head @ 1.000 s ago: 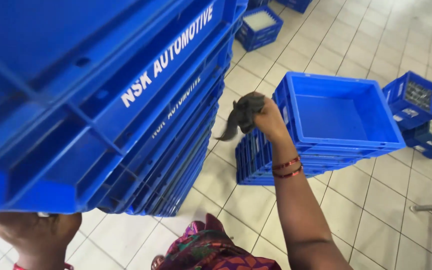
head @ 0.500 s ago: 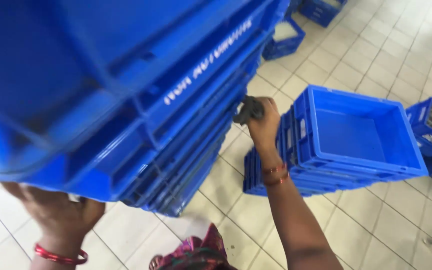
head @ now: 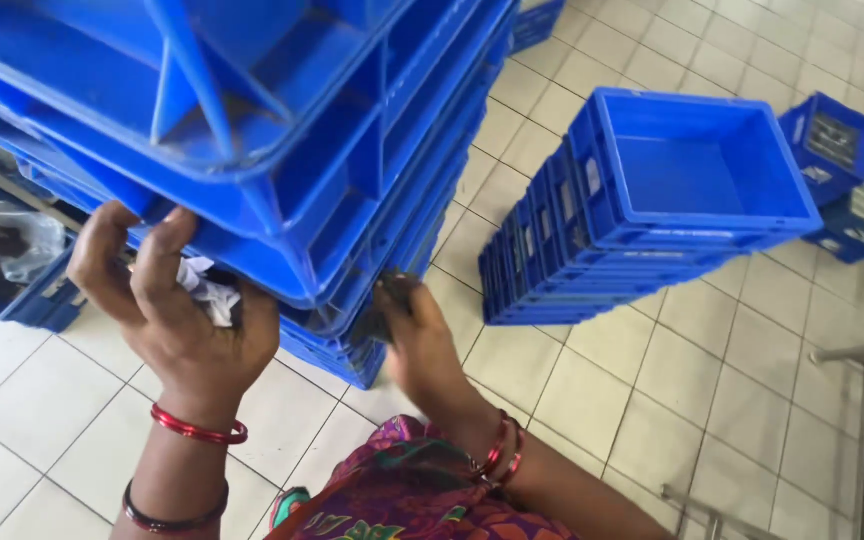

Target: Cleaning the edges and interior of stacked blue plastic automotive crates using a cloth.

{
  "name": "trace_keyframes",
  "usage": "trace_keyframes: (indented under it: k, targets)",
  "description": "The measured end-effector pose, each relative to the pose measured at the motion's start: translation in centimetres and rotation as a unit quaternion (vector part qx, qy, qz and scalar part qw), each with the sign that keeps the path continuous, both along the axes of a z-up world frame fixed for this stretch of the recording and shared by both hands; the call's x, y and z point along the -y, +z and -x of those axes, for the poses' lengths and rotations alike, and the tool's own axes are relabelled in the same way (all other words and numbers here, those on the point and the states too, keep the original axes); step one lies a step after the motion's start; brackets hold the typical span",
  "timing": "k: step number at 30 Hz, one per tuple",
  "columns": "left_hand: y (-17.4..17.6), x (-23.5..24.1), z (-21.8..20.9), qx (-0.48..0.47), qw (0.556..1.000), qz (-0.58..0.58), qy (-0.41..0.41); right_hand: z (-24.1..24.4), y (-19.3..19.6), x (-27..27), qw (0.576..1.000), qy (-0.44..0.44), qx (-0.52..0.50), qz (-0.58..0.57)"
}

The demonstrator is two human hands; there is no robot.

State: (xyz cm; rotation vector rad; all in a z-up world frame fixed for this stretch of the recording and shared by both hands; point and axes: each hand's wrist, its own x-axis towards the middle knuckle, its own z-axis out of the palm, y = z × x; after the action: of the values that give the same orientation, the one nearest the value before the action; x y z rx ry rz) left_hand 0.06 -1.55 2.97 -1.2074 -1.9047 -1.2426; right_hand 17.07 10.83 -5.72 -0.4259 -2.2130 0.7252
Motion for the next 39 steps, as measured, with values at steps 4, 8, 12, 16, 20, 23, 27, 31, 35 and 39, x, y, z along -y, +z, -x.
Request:
trace_keyframes:
  k: [4,8,12,16,20,23,27,31,35,39]
  targets:
    - [0.3,0.2,0.5,-0.014,1.000,-0.011,-0.019,-4.9,-4.0,-3.2,0.970,0.068,-0.003,0.235]
    - [0.3,1.0,1.0,-0.019,0.999,0.002,-0.049,-9.0,-6.0,-6.9,0.929,0.029,0.018,0.369]
    - [0.8,1.3,1.2,-0.033,0.997,0.013,-0.066,-7.9,-4.9,-11.0,0.975,-0.033,0.009,0.219]
    - [0.5,1.7,1.8,-0.044,0.996,0.031,-0.078,-0.8,-6.9,-10.7,0.988,-0.032,-0.080,0.129]
    - [0.4,1.7,2.2,-0.050,0.995,0.029,-0.081,3.3,-6.5,-6.8,0.985,-0.099,-0.106,0.093]
    - [0.3,2.2,1.9,-0.040,0.995,0.029,-0.089,0.9,-6.0,-6.2,0.983,-0.155,-0.060,0.080]
    - [0.3,1.5,2.2,-0.040,0.993,0.012,-0.108,-2.3,-8.9,-9.2,0.976,-0.051,-0.054,0.203]
    - [0.1,1.6,1.9,-0.044,0.994,0.007,-0.097,0.0,-8.7,-2.7,0.951,0.023,-0.184,0.248]
    - [0.4,1.8,2.0,-0.023,0.994,0.004,-0.106,0.1,-5.6,-0.2,0.991,-0.087,-0.066,0.080]
    - [1.9,3.3,-0.1,-0.061,0.991,-0.045,-0.110,-3.8,-8.7,-4.8,0.976,-0.021,0.002,0.217]
